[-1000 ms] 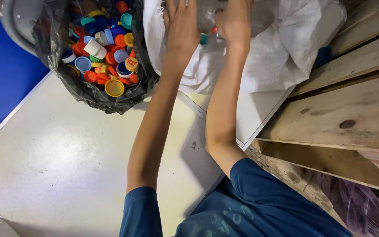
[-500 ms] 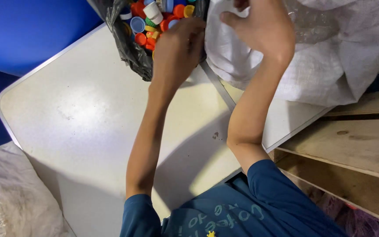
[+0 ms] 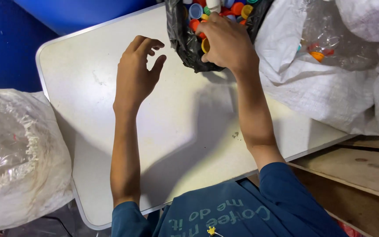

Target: The person repeatedly takes empty plastic bottles from a white sack and screws on various colored bottle caps from a black bag. The capped bottles are then placed into a second white sack on the right side of the table.

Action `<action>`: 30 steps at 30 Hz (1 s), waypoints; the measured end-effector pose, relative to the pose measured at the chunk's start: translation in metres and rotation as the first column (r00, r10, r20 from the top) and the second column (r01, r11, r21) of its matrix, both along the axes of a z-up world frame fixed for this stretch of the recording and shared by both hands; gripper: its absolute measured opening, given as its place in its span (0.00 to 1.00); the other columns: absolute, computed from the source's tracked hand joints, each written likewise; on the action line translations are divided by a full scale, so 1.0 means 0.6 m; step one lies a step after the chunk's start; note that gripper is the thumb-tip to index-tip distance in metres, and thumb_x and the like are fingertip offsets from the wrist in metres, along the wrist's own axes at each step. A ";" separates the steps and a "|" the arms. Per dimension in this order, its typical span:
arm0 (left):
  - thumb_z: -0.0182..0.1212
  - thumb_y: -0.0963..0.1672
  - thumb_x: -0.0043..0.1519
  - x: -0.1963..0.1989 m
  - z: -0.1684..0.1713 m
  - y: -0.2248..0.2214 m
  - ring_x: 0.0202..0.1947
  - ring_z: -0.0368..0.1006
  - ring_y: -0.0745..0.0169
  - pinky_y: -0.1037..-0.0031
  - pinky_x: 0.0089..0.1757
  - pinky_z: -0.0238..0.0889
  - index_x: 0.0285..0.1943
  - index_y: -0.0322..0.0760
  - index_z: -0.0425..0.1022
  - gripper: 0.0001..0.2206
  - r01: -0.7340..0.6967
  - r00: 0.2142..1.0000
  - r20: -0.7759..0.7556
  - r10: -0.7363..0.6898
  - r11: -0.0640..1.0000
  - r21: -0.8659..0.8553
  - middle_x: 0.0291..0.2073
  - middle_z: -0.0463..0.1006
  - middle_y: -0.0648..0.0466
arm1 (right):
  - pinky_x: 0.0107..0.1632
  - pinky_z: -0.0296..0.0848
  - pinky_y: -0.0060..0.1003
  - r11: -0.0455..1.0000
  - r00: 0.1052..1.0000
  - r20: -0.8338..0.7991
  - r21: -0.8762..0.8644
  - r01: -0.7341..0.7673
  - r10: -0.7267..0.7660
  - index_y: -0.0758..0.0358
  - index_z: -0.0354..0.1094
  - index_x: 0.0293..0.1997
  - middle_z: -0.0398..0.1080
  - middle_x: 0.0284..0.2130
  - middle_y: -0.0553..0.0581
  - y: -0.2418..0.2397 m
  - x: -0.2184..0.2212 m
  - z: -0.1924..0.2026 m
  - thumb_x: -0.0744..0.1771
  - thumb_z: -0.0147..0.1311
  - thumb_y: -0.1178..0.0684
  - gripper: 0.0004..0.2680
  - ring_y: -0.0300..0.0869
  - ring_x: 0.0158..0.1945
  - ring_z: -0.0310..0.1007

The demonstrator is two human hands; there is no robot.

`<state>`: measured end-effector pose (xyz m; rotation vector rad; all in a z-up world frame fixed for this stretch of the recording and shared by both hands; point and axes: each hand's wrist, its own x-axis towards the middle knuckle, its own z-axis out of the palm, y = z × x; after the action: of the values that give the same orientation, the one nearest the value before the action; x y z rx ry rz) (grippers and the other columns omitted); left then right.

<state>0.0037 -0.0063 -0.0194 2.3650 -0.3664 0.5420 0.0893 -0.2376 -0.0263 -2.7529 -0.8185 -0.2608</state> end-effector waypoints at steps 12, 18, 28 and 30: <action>0.70 0.39 0.62 -0.042 -0.024 0.027 0.43 0.79 0.57 0.69 0.40 0.74 0.51 0.35 0.77 0.11 -0.037 0.998 0.054 0.039 0.999 -0.028 0.46 0.78 0.53 | 0.55 0.69 0.52 0.995 0.969 0.247 0.097 -0.009 -0.016 0.61 0.77 0.47 0.68 0.51 0.62 -0.011 0.041 -0.039 0.57 0.69 0.63 0.15 0.57 0.54 0.69; 0.71 0.41 0.63 -0.102 0.018 0.056 0.42 0.79 0.58 0.68 0.40 0.73 0.52 0.36 0.77 0.11 -0.092 0.990 0.105 0.090 0.996 0.021 0.46 0.78 0.53 | 0.58 0.66 0.50 0.986 0.948 0.296 0.084 -0.147 0.116 0.59 0.76 0.47 0.65 0.50 0.58 0.063 -0.048 0.024 0.60 0.73 0.58 0.14 0.54 0.55 0.67; 0.65 0.35 0.69 -0.301 0.103 0.232 0.46 0.77 0.53 0.66 0.46 0.71 0.52 0.30 0.71 0.08 -0.507 0.773 0.410 0.484 0.860 -0.058 0.46 0.74 0.47 | 0.54 0.75 0.42 0.546 0.595 0.247 0.244 -0.802 0.764 0.60 0.74 0.50 0.68 0.49 0.55 0.324 -0.210 0.114 0.66 0.70 0.58 0.11 0.47 0.52 0.74; 0.61 0.32 0.74 -0.332 0.065 0.296 0.46 0.80 0.58 0.70 0.47 0.73 0.56 0.32 0.71 0.08 -0.612 0.670 0.386 0.634 0.766 -0.198 0.47 0.76 0.49 | 0.52 0.78 0.37 0.339 0.445 0.300 0.345 -0.875 0.844 0.61 0.69 0.56 0.68 0.51 0.57 0.385 -0.231 0.131 0.70 0.63 0.63 0.10 0.46 0.50 0.76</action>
<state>-0.1956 0.1712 0.0194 2.2622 0.3083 1.4004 -0.0491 -0.0067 0.0521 -1.5267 -1.8308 -0.2656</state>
